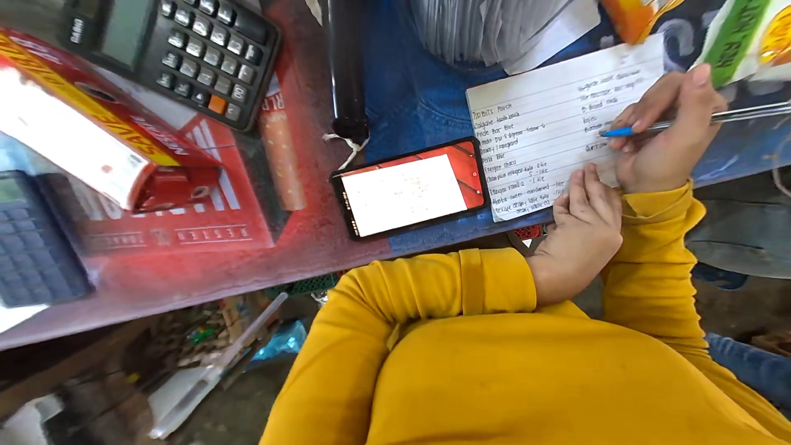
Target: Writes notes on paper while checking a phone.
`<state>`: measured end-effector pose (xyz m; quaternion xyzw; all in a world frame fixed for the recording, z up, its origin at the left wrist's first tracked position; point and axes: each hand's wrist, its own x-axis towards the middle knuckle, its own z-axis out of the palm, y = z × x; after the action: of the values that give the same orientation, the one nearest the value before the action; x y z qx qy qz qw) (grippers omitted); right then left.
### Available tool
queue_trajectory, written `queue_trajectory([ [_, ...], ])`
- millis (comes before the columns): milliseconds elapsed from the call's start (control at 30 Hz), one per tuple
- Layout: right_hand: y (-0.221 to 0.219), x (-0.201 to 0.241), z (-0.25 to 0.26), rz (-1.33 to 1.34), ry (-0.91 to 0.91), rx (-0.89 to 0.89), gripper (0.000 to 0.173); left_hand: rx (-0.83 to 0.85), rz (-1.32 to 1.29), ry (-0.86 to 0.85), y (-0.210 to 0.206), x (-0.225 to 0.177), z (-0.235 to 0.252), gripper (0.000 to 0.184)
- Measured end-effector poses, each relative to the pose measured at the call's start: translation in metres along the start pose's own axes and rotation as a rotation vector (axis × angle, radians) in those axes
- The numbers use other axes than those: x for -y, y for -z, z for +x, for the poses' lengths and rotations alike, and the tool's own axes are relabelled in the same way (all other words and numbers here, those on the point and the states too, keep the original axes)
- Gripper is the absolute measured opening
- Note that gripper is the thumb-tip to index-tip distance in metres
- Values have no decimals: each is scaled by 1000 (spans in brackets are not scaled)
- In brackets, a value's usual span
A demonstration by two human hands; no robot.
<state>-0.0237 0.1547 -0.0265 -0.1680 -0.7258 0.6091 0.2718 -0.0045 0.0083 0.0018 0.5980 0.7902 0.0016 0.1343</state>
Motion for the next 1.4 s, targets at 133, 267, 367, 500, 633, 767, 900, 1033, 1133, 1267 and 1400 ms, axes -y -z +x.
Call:
queue_trajectory([
  [133, 0, 0, 0, -3, 2, 2, 56, -21, -24, 2, -3, -1, 0, 49],
  [267, -1, 0, 0, 0, -5, 0, 55, -56, -47, 12, -5, -1, 0, 48],
  [367, -1, 1, -1, -3, 0, 3, 55, -65, -27, 6, -4, 0, 0, 47],
  [500, -2, 1, -1, -14, 5, 1, 56, -125, -20, 15, -9, 0, 0, 45],
  [633, -2, 0, -2, -16, 2, -5, 55, -75, -24, 15, -3, 2, 0, 45],
  [767, -1, 0, -2, -2, 12, 23, 54, -33, -45, 14, 1, 3, -2, 47],
  [900, -1, -1, -3, -4, 5, 8, 54, -21, -55, 17, 1, 3, -2, 49],
  [1033, -1, -2, -4, -25, 7, -6, 52, -40, -64, 3, -2, 3, -2, 49],
  [1133, -1, 0, -4, -70, 2, -3, 46, -11, -125, -18, -1, 4, -1, 49],
  [1267, -1, -1, -3, -127, 48, 75, 22, 1, -138, -29, 0, 5, 0, 48],
  [1400, 5, -6, -1, -222, 139, 164, 6, -12, -115, -24, 0, 5, 0, 48],
])
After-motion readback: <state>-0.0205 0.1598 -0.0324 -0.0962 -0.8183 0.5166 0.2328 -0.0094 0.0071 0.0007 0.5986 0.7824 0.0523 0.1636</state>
